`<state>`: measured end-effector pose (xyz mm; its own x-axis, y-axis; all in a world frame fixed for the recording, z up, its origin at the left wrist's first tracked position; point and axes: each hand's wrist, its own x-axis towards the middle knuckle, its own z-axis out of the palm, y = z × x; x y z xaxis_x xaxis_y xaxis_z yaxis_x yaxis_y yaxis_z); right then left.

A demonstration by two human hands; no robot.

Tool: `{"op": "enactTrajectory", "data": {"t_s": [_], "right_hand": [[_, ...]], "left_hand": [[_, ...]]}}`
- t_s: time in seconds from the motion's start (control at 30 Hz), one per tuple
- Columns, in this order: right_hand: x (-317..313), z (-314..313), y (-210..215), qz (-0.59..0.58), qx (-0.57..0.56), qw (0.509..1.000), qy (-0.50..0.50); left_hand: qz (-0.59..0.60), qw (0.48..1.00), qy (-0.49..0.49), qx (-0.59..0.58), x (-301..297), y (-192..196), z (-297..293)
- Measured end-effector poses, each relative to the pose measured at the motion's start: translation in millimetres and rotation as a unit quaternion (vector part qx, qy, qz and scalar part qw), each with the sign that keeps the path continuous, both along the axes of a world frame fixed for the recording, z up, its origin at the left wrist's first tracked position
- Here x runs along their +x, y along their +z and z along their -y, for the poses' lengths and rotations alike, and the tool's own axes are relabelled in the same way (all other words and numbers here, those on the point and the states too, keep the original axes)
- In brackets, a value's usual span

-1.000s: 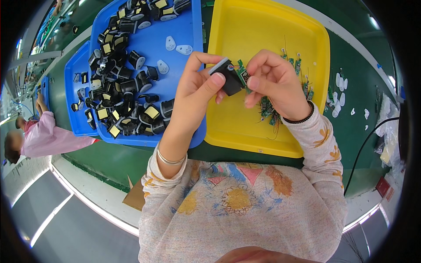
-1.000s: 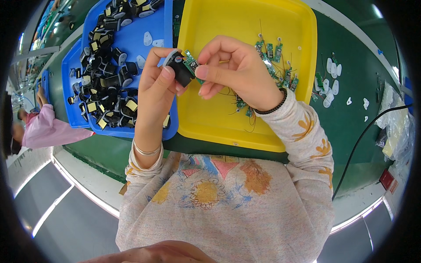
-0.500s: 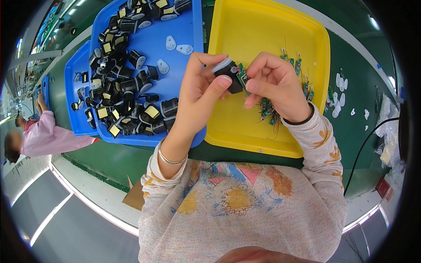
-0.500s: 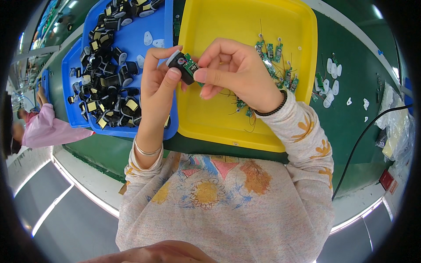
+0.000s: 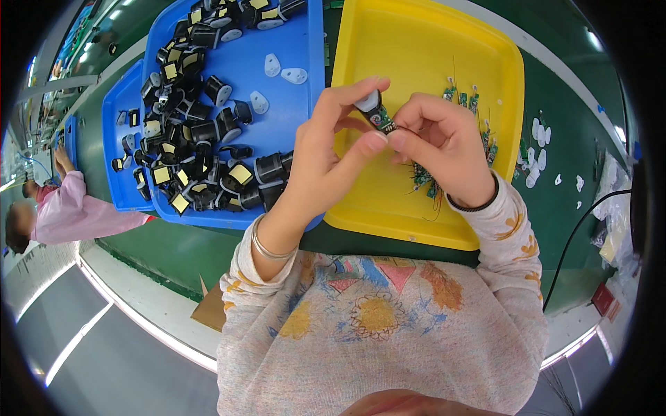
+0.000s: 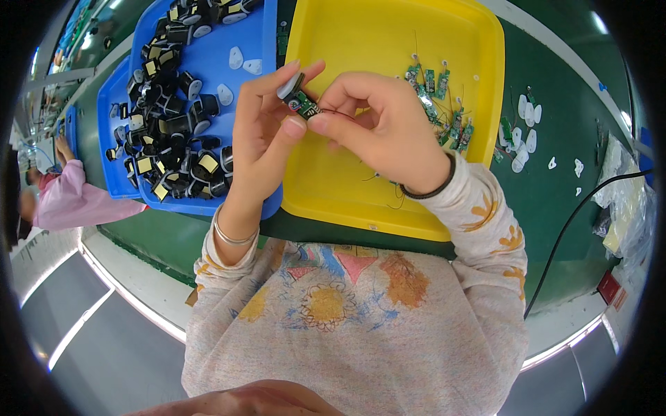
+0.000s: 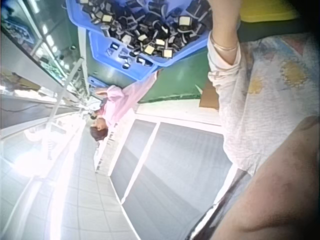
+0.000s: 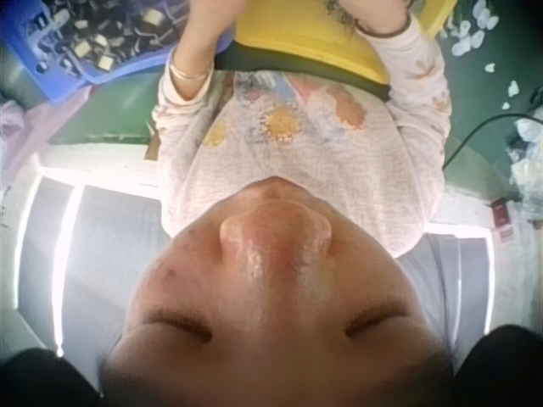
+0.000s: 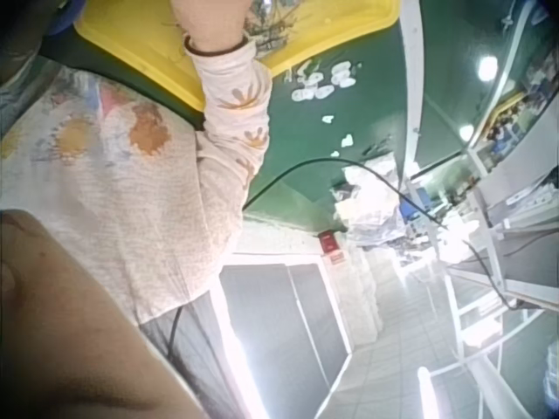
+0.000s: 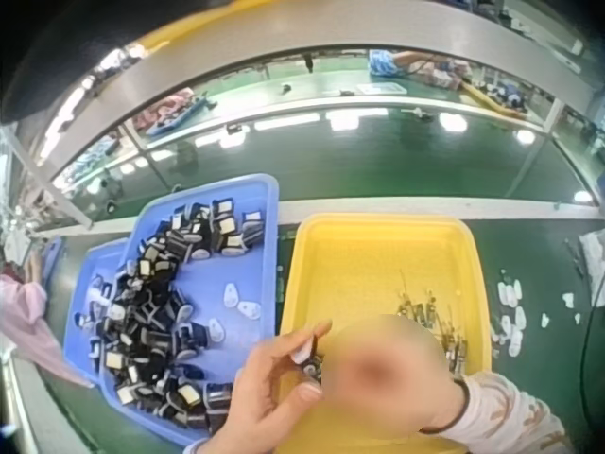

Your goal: The person assembles small electronic devices by inserting green circuit boards into black plastic housings. They pick up a housing from a blue bin and a circuit board from a yellow tray, then fit the board into the housing. The person repeats this process continuously, handling the components one at a time.

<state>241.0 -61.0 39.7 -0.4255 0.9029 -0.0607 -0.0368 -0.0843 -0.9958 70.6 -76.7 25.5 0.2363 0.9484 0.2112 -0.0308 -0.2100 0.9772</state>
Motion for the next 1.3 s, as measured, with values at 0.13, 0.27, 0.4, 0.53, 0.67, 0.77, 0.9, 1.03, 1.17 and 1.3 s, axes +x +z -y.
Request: {"op": "enactTrajectory", "data": {"t_s": [0.13, 0.27, 0.4, 0.53, 0.67, 0.77, 0.9, 1.03, 1.17, 1.3], "right_hand": [[-5, 3, 3, 0.152, 0.277, 0.947, -0.064], [-7, 4, 2, 0.178, 0.327, 0.926, -0.07], [-8, 4, 1, 0.164, 0.312, 0.933, -0.07], [-8, 3, 1, 0.159, 0.306, 0.936, -0.073], [-8, 3, 2, 0.194, 0.337, 0.919, -0.069], [-8, 3, 2, 0.195, 0.334, 0.92, -0.07], [-8, 3, 1, 0.174, 0.313, 0.931, -0.065], [-5, 3, 2, 0.122, 0.211, 0.969, -0.044], [-5, 2, 4, 0.046, 0.095, 0.994, -0.027], [-5, 2, 2, 0.002, 0.031, 0.999, -0.012]], "left_hand": [[0.098, 0.995, -0.02, -0.03, 4, -2, 1], [0.145, 0.987, -0.04, -0.047, 4, -1, 0], [0.171, 0.982, -0.047, -0.062, 3, 1, 0], [0.171, 0.982, -0.051, -0.064, 1, 0, 0], [0.188, 0.977, -0.051, -0.087, 1, 2, 0], [0.186, 0.977, -0.046, -0.092, 2, 2, 0], [0.164, 0.982, -0.037, -0.083, 2, 1, 0], [0.128, 0.989, -0.028, -0.068, -1, 4, 1], [0.086, 0.993, -0.013, -0.081, -6, 10, 0], [0.079, 0.993, -0.001, -0.09, -8, 10, -1]]}}
